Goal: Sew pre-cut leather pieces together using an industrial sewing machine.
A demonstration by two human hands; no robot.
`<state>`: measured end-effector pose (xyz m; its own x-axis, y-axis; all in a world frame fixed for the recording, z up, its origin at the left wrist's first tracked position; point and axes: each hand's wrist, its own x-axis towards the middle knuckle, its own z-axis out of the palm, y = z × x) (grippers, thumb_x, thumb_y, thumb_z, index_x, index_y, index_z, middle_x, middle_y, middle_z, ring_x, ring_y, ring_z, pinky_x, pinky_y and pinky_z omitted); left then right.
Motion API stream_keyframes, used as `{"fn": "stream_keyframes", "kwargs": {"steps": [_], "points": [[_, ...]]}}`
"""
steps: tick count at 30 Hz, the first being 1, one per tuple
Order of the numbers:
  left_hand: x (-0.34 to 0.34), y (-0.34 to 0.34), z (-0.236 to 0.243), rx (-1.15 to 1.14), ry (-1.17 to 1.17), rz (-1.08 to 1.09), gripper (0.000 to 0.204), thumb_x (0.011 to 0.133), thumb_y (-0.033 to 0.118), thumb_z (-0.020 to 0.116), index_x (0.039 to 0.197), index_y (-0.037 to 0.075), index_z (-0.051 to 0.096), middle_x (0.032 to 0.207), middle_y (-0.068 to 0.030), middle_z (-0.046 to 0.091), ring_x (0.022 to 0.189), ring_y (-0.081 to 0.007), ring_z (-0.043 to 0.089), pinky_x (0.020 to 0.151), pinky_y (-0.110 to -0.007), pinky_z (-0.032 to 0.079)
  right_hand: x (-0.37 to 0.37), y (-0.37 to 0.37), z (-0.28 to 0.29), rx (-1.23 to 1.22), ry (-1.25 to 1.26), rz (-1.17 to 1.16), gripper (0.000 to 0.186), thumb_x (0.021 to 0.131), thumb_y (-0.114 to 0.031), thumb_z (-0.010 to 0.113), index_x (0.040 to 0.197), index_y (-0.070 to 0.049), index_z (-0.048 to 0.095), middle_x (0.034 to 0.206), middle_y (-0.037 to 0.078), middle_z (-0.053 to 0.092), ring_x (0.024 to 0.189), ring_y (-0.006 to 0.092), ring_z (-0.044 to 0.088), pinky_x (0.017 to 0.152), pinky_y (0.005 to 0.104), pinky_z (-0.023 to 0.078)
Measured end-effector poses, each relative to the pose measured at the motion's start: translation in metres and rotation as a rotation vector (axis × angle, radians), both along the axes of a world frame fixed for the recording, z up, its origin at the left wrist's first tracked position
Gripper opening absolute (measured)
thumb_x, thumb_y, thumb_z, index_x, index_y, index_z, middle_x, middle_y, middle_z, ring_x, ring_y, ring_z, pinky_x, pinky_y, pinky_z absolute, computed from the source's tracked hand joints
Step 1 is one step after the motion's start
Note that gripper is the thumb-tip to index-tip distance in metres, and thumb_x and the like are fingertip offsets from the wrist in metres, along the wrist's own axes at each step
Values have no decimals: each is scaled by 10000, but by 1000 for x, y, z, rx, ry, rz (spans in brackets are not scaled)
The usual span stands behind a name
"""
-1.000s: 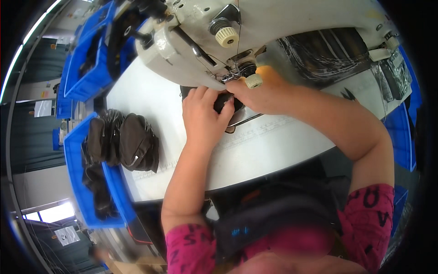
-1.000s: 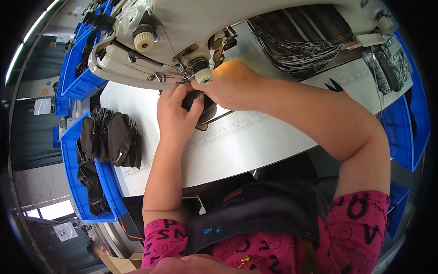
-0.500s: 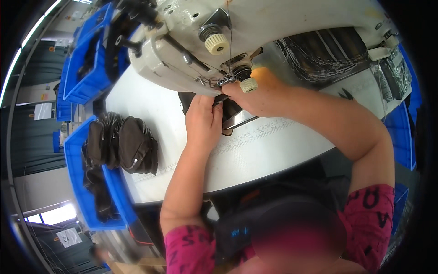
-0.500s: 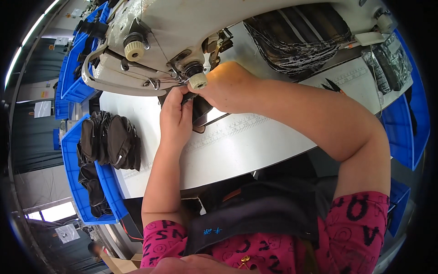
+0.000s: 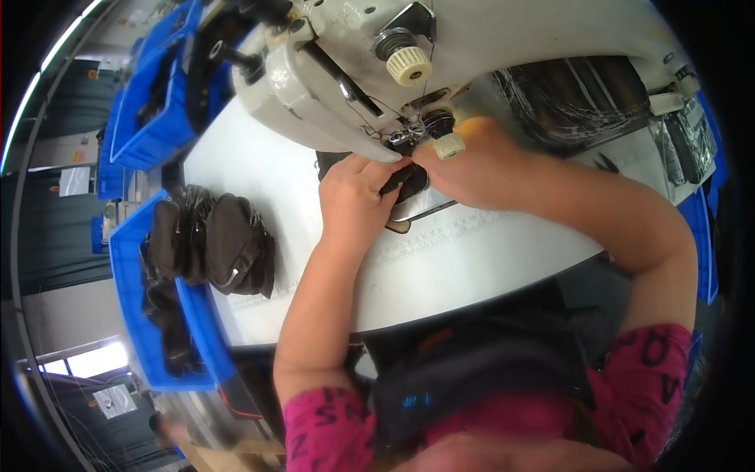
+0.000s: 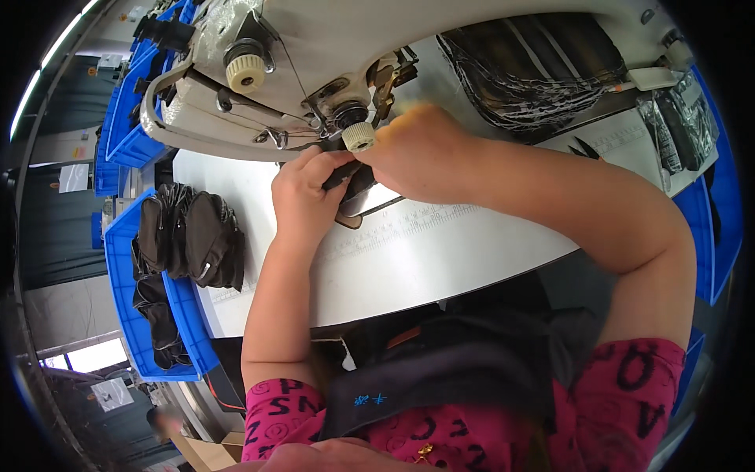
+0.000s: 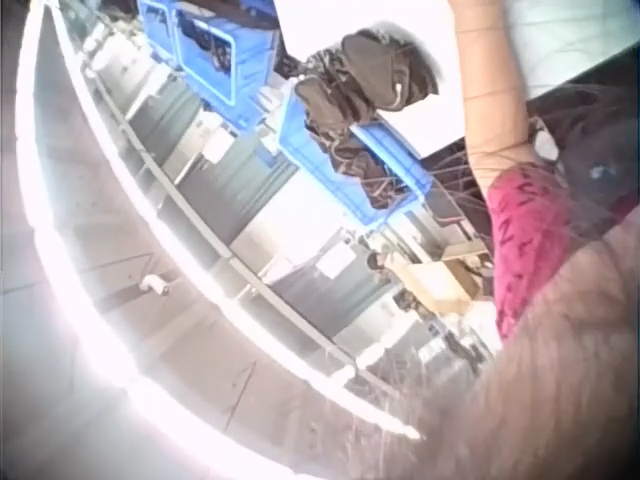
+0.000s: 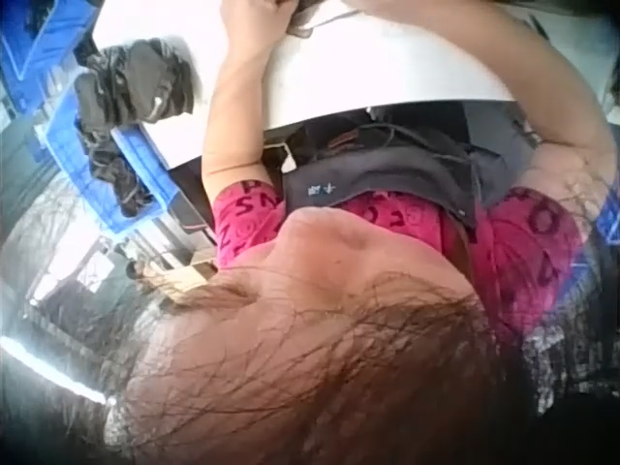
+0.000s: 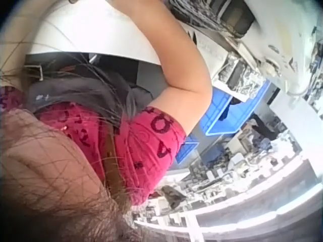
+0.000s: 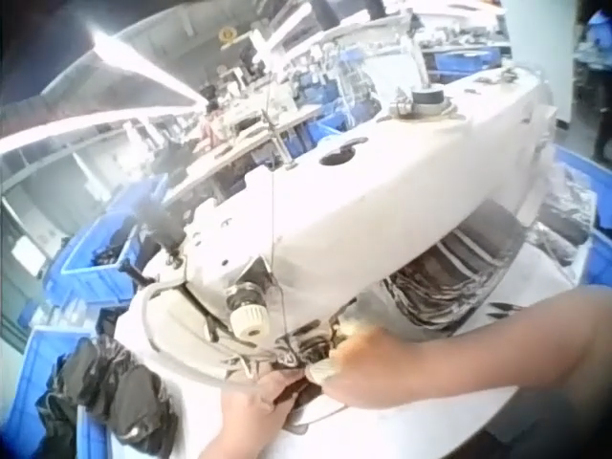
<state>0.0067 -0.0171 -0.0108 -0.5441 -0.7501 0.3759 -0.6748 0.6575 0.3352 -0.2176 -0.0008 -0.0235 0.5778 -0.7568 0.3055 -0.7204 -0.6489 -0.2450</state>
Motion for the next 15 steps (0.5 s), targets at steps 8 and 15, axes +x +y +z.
{"fn": "stream_keyframes", "kwargs": {"steps": [8,15], "points": [[3,4,5,-105,-226,-89,446,613,69,844,1040,177,777,920,-18,684,945,-245,661,779,-387,546,0,27,-3,-256,124,148,144,813,-126,660,929,-41,654,683,43,617,601,223,653,515,354,503],[-4,4,14,-94,-197,-132,441,611,64,850,1036,148,763,993,-5,664,955,-233,656,805,-371,543,-4,30,3,-174,123,179,162,828,-119,656,952,-17,678,704,48,646,604,207,655,513,346,496]]}}
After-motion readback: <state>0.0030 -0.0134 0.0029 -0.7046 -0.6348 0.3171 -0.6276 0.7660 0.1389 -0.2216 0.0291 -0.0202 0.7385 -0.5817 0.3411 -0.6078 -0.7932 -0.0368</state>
